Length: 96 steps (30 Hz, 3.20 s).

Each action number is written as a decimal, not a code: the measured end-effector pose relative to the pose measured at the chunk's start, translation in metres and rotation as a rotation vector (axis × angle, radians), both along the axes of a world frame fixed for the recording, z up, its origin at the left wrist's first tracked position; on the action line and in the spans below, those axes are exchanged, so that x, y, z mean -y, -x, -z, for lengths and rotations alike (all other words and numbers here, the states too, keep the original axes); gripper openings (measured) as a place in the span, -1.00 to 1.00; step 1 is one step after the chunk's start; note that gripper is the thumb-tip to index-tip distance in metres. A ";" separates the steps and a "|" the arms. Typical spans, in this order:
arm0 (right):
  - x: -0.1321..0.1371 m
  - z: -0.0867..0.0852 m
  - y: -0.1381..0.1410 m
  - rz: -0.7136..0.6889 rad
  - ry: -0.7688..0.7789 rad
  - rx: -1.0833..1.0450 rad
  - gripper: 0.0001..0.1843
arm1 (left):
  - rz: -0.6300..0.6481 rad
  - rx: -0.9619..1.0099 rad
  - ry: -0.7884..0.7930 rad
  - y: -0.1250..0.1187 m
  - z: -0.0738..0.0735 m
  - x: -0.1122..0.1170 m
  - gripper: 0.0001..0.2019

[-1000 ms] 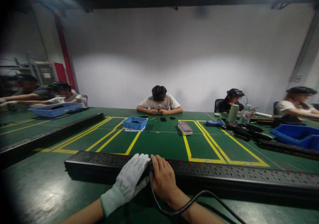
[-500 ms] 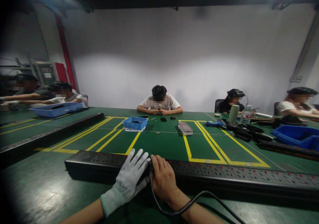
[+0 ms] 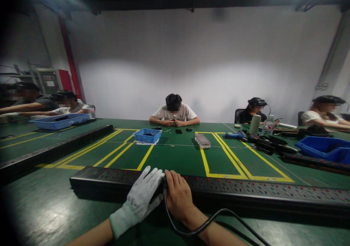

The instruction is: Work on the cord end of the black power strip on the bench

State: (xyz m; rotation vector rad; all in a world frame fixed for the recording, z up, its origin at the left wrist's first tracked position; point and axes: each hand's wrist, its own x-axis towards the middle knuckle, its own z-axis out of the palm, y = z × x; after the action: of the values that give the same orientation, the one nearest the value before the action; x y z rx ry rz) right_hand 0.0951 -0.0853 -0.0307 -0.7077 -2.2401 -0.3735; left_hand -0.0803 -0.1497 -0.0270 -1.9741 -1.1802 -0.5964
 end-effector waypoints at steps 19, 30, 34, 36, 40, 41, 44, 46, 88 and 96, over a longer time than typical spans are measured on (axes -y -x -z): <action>-0.001 0.002 0.000 0.012 -0.008 -0.004 -0.46 | 0.033 0.056 -0.026 0.003 0.010 -0.003 -0.48; -0.001 0.002 0.000 0.011 0.003 0.006 -0.46 | -0.028 0.013 -0.012 0.001 0.005 0.000 -0.44; 0.000 0.001 0.000 0.014 0.016 0.009 -0.46 | -0.046 -0.002 -0.029 0.000 0.003 0.001 -0.42; 0.000 0.001 0.000 0.009 0.029 0.009 -0.46 | -0.039 0.000 -0.030 0.001 0.004 0.000 -0.42; 0.001 0.000 0.000 -0.002 0.052 0.014 -0.44 | -0.035 0.020 -0.024 0.002 0.006 -0.001 -0.44; 0.001 -0.001 0.000 -0.001 0.056 0.015 -0.44 | -0.037 0.026 -0.023 0.002 0.006 -0.001 -0.43; 0.000 0.000 0.000 0.003 0.064 0.016 -0.44 | -0.047 0.033 -0.011 0.002 0.006 -0.001 -0.43; 0.000 0.000 0.000 -0.001 0.063 0.014 -0.43 | -0.044 0.023 0.002 0.002 0.005 -0.001 -0.42; 0.007 -0.012 -0.003 -0.022 0.262 0.025 -0.25 | -0.029 0.017 -0.026 0.002 0.009 -0.003 -0.41; 0.012 -0.026 -0.001 0.005 0.291 -0.007 -0.29 | -0.051 0.010 -0.022 0.003 0.010 -0.003 -0.40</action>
State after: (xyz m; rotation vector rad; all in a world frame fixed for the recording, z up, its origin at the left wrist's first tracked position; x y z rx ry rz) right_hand 0.0956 -0.0975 -0.0047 -0.8623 -2.3113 -0.0454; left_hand -0.0833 -0.1466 -0.0368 -1.9189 -1.2209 -0.5919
